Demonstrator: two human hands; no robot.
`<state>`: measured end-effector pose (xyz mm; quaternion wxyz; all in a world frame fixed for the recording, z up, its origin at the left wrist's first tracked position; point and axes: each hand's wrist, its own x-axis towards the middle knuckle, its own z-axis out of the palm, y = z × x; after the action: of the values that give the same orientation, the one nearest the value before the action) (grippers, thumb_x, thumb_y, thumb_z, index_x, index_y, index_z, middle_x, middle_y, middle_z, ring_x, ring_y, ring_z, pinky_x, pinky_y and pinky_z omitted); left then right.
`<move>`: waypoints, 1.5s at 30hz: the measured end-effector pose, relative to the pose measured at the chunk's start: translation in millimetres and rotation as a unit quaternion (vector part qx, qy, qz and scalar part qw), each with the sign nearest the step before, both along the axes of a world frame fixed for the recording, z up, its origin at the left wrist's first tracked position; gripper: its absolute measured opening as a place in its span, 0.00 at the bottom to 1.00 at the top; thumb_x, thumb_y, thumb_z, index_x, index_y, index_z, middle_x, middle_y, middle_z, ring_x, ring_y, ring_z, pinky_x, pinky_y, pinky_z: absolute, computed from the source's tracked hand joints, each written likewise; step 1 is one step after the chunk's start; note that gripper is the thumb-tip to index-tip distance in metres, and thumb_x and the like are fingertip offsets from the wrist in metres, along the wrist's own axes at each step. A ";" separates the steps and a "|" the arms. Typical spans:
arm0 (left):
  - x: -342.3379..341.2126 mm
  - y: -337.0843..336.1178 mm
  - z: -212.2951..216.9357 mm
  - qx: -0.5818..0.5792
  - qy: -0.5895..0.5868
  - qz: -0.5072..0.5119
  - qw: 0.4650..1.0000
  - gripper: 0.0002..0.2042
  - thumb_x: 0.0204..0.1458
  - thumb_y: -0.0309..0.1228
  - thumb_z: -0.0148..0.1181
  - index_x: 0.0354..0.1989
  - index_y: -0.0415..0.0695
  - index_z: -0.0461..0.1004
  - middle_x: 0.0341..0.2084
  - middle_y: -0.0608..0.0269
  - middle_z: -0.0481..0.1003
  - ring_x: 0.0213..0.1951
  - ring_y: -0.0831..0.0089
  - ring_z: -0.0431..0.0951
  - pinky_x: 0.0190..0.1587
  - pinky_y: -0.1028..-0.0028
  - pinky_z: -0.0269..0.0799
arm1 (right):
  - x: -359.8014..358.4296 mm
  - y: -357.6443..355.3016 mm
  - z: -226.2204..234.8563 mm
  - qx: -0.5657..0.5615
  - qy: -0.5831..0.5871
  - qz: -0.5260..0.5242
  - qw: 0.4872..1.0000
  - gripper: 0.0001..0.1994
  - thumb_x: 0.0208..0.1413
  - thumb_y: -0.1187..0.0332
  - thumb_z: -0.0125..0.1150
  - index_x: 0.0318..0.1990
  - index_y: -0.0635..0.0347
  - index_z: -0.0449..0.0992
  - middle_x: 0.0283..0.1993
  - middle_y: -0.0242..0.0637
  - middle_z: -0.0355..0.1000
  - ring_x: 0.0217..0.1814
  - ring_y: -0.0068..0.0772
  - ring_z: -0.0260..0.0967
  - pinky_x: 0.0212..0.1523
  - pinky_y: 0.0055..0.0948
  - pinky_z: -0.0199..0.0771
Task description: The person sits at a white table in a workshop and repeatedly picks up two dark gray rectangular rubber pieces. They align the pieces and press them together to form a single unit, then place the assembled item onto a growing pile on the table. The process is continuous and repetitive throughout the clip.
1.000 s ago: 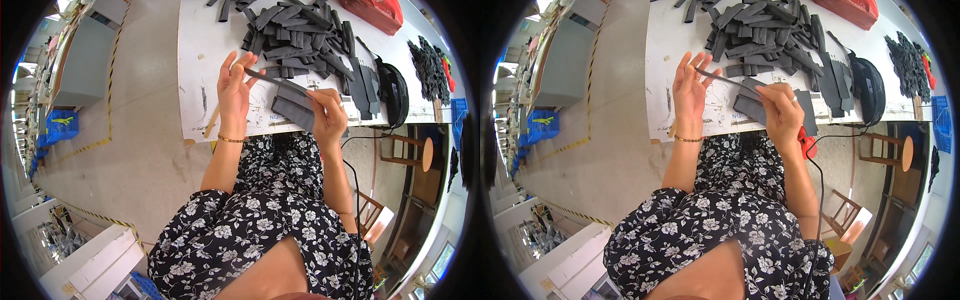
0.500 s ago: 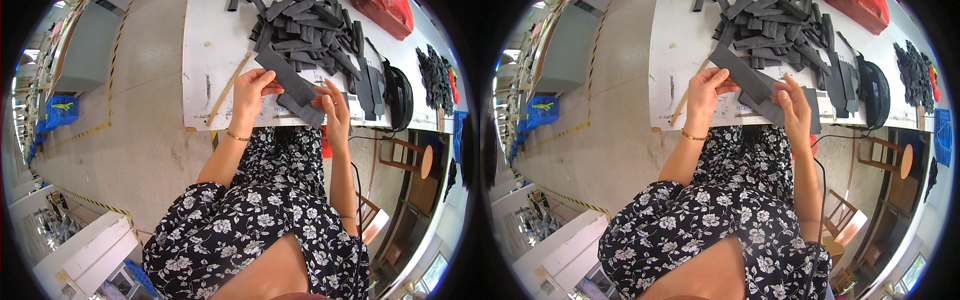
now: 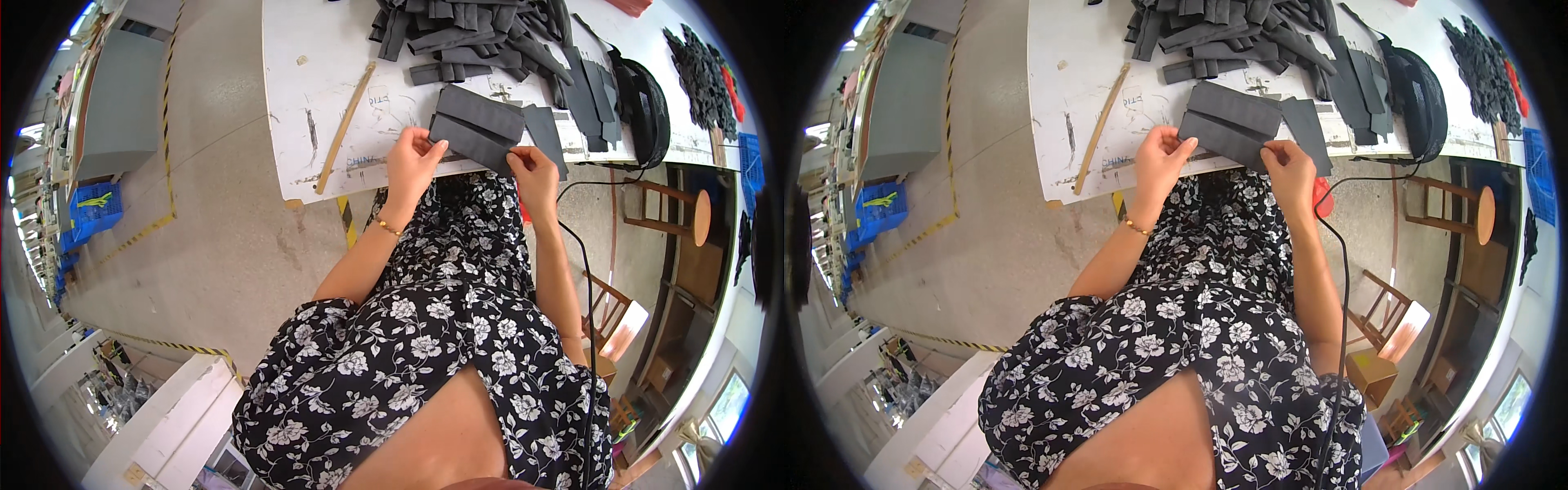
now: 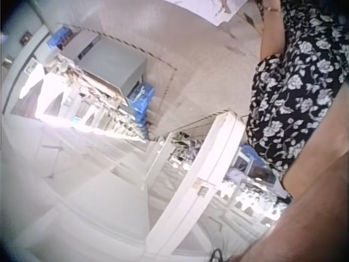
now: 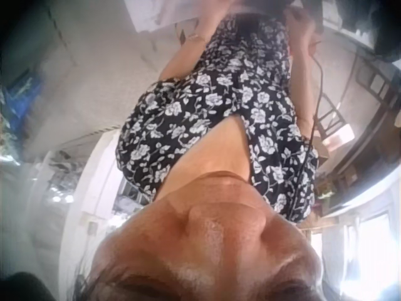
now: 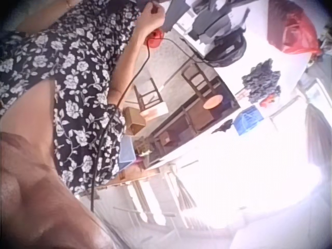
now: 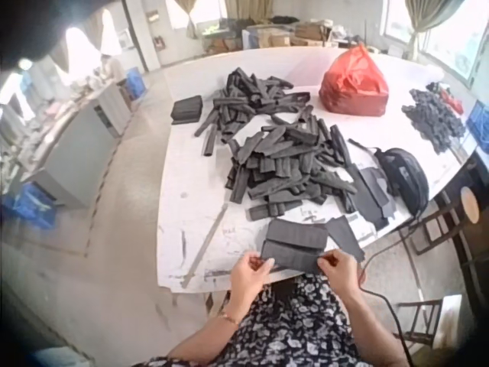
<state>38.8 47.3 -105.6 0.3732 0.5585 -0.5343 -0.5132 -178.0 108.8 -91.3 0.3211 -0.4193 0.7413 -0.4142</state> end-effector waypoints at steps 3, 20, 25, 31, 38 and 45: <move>-2.3 -7.9 -0.6 -0.204 -0.130 0.028 0.970 0.24 0.44 0.28 0.72 0.48 0.39 0.69 0.37 0.58 0.73 0.36 0.69 0.76 0.35 0.72 0.74 | 18.6 4.2 5.2 -0.019 0.192 0.006 0.981 0.18 0.51 0.65 0.69 0.47 0.64 0.74 0.40 0.43 0.71 0.29 0.34 0.68 0.34 0.33 0.71; -9.8 -127.5 -0.5 -0.387 -0.178 0.015 0.904 0.03 0.50 0.25 0.64 0.33 0.41 0.77 0.27 0.62 0.76 0.29 0.69 0.76 0.33 0.72 0.72 | -41.5 -18.2 0.9 0.029 0.480 -0.043 0.876 0.17 0.56 0.62 0.62 0.47 0.65 0.73 0.48 0.49 0.70 0.53 0.51 0.65 0.49 0.44 0.68; -32.9 -155.5 20.4 -0.385 -0.148 0.124 0.903 0.03 0.50 0.26 0.64 0.31 0.41 0.78 0.27 0.61 0.75 0.28 0.67 0.76 0.32 0.69 0.72 | -40.5 -25.3 -10.5 0.134 0.509 -0.009 0.850 0.18 0.57 0.59 0.60 0.47 0.65 0.73 0.50 0.48 0.70 0.54 0.51 0.65 0.48 0.47 0.68; -58.0 -179.6 37.6 -0.495 -0.177 -0.022 0.851 0.06 0.46 0.28 0.67 0.30 0.43 0.76 0.31 0.57 0.76 0.38 0.56 0.75 0.43 0.63 0.71 | -33.5 -22.6 -9.0 0.069 0.486 0.029 0.871 0.19 0.58 0.59 0.59 0.48 0.66 0.73 0.52 0.48 0.67 0.54 0.51 0.64 0.48 0.46 0.69; -52.2 -188.3 35.2 -0.209 -0.290 -0.070 0.931 0.12 0.45 0.33 0.70 0.33 0.38 0.81 0.29 0.50 0.80 0.34 0.57 0.81 0.41 0.66 0.75 | -35.3 -34.5 -15.5 0.076 0.555 0.091 0.823 0.05 0.53 0.75 0.53 0.34 0.66 0.75 0.40 0.44 0.71 0.44 0.45 0.70 0.42 0.37 0.74; 3.1 -147.5 51.7 -0.071 0.051 -0.018 0.996 0.12 0.44 0.31 0.72 0.32 0.35 0.80 0.32 0.60 0.80 0.34 0.74 0.77 0.42 0.76 0.71 | -52.7 -35.7 17.6 -0.089 0.405 -0.052 0.908 0.15 0.52 0.83 0.49 0.46 0.61 0.74 0.41 0.51 0.72 0.44 0.55 0.70 0.44 0.45 0.71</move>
<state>41.8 -100.2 -53.9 0.4291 0.4937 -0.5595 -0.5090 -230.6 73.1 -73.7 -0.0677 -0.5384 0.7885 -0.2894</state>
